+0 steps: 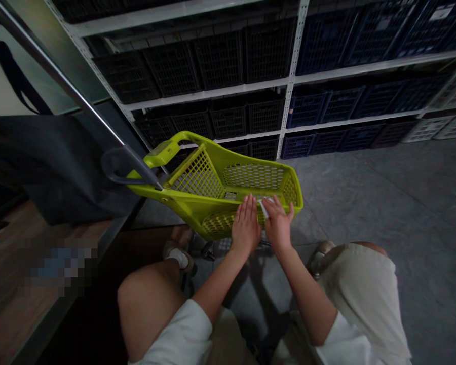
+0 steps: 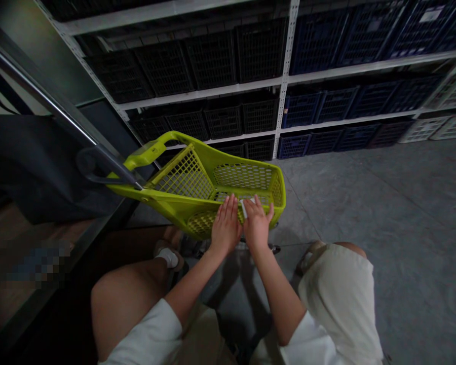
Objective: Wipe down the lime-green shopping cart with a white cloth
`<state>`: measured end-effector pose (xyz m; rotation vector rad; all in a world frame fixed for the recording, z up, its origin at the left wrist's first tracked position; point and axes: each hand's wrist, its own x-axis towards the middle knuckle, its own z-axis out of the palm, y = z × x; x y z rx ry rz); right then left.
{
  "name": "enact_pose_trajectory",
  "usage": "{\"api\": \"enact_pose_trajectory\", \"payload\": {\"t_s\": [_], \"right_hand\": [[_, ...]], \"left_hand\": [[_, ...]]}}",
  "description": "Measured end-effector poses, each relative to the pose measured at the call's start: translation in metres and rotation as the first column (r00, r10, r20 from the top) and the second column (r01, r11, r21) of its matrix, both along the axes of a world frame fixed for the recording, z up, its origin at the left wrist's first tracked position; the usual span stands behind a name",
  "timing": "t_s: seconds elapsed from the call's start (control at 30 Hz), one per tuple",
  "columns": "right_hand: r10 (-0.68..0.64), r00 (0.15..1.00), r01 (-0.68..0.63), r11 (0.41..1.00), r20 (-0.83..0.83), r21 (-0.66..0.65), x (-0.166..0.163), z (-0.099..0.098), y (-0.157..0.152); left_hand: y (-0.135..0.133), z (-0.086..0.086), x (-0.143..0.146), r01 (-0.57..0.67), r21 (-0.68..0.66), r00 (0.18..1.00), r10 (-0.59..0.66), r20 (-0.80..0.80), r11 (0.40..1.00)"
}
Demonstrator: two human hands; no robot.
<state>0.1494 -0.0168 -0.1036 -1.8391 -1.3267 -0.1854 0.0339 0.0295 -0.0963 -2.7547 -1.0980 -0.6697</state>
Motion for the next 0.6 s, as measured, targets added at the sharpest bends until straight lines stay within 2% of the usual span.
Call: {"api": "enact_pose_trajectory", "payload": {"t_s": [0.1,0.17,0.23,0.33,0.43,0.53,0.6], "right_hand": [[0.093,0.995,-0.092,0.995,0.023,-0.029,-0.020,0.010,0.011],[0.115,0.989,-0.110,0.993,0.090,-0.049,-0.011,0.008,0.004],[0.117,0.979,-0.108,0.992,0.167,-0.061,0.011,0.001,-0.010],[0.029,0.982,-0.022,0.999,0.186,-0.038,0.053,-0.018,-0.035],[-0.145,0.988,0.144,0.989,0.055,0.017,0.081,-0.035,-0.047],[-0.249,0.965,0.253,0.967,-0.085,0.042,0.069,-0.036,-0.038],[-0.202,0.976,0.205,0.978,-0.088,0.038,0.041,-0.026,-0.022]], "left_hand": [[0.002,-0.001,0.000,-0.014,-0.002,1.000,0.014,0.001,1.000],[0.002,0.000,-0.002,-0.007,-0.002,1.000,0.007,0.000,1.000],[0.001,0.003,-0.004,0.003,-0.003,1.000,-0.003,-0.008,1.000],[0.000,0.007,-0.006,0.008,-0.001,1.000,-0.008,-0.030,1.000],[-0.001,0.008,-0.006,0.011,-0.004,0.999,-0.011,-0.040,1.000],[0.000,0.006,-0.004,0.025,-0.004,0.999,-0.025,-0.022,1.000],[0.000,0.003,-0.003,0.032,-0.006,0.999,-0.032,-0.005,0.999]]}}
